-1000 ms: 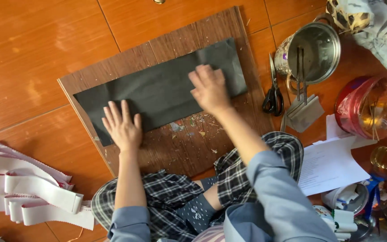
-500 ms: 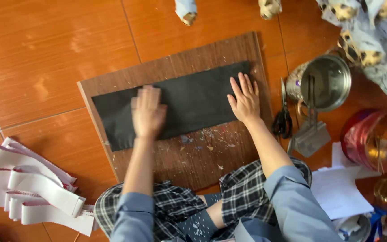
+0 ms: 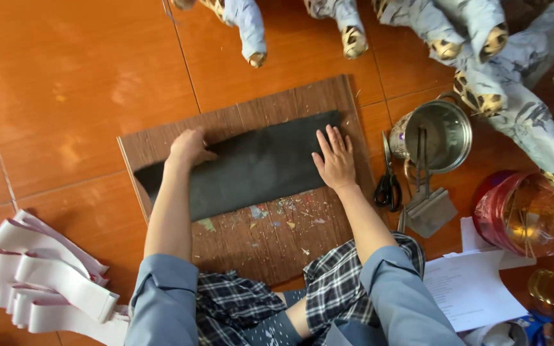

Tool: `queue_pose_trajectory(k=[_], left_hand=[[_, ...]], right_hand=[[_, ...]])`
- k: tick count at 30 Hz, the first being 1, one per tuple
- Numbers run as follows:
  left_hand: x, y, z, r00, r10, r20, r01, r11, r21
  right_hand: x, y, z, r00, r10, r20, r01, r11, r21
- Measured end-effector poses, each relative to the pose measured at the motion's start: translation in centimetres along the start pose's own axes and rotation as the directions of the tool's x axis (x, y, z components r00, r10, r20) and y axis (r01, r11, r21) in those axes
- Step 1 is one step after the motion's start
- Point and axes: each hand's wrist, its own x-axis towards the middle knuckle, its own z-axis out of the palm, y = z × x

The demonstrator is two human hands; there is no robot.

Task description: Cutting black paper and applying it to paper animal figures with glue.

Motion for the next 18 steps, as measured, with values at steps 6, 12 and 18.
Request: queue_pose_trajectory(k=[6,12,18], left_hand=[[-3.3,2.0,1.0,0.994,0.099,0.052,-0.098,0.995,-0.021],[-14.7,6.8,-0.3,0.703,0.653,-0.282,-0.553,0.751,0.361],[-23.6,2.2,-5.5,0.88,0.436,-0.189,-0.36,0.871,0.333]], right_hand=[[0.9,-1.1,-1.7,0.996,0.089,-0.009,-0.089,0.996,0.017],[3.3,-12.1,-16.4,0.932,-0.359,0.045,0.356,0.933,0.059],[2.6,-14.5,-24.2,0.675,-0.25,0.694,0.246,0.963,0.108]])
